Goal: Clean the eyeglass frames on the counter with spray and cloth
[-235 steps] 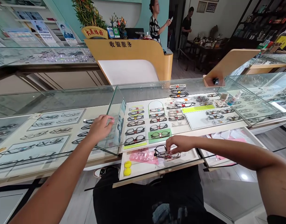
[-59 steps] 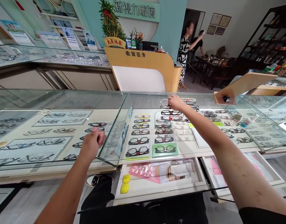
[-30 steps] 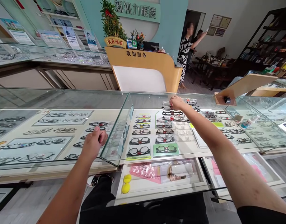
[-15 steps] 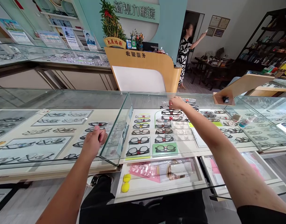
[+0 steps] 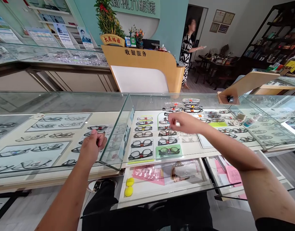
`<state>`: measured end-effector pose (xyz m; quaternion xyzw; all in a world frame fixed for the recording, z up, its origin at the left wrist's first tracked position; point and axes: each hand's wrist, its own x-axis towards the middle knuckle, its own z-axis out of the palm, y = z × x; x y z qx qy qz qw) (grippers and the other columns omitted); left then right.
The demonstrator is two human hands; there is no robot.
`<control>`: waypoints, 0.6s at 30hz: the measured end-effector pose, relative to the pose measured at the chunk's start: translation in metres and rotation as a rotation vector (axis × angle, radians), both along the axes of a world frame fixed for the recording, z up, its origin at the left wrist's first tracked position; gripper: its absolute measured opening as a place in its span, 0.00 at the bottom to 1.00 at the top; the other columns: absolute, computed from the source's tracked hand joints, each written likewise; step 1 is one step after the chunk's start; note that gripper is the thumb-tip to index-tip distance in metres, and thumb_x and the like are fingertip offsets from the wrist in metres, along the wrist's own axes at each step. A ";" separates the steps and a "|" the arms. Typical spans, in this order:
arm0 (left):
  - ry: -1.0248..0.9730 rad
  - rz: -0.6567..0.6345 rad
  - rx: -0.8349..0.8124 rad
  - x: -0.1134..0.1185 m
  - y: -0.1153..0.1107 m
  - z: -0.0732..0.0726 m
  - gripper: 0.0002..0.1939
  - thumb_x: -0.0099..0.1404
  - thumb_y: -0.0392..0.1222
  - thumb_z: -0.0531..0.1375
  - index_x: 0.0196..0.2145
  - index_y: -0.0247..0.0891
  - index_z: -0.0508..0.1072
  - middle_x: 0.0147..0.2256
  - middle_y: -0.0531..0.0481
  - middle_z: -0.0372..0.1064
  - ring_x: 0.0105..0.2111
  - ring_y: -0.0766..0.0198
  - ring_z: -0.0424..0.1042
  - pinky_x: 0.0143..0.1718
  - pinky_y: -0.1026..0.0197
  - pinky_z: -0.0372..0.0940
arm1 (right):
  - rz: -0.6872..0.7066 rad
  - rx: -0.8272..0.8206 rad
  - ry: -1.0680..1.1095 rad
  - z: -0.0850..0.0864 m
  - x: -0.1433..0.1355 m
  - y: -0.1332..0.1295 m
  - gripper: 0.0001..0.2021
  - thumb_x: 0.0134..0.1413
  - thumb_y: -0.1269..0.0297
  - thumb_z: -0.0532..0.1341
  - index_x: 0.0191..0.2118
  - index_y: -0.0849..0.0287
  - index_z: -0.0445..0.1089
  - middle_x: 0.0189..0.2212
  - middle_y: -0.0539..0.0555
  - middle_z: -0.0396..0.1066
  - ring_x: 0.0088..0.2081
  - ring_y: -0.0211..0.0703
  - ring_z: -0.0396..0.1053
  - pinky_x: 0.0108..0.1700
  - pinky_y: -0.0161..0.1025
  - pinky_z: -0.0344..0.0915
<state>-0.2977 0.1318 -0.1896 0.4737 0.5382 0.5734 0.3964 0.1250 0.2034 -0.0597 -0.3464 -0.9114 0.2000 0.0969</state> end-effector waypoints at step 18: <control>0.022 0.083 -0.073 0.007 0.004 0.007 0.44 0.69 0.82 0.53 0.12 0.42 0.56 0.13 0.54 0.42 0.16 0.67 0.46 0.22 0.57 0.42 | -0.324 -0.276 -0.440 -0.173 0.164 -0.100 0.20 0.59 0.83 0.58 0.49 0.54 0.76 0.47 0.54 0.82 0.45 0.47 0.77 0.45 0.38 0.63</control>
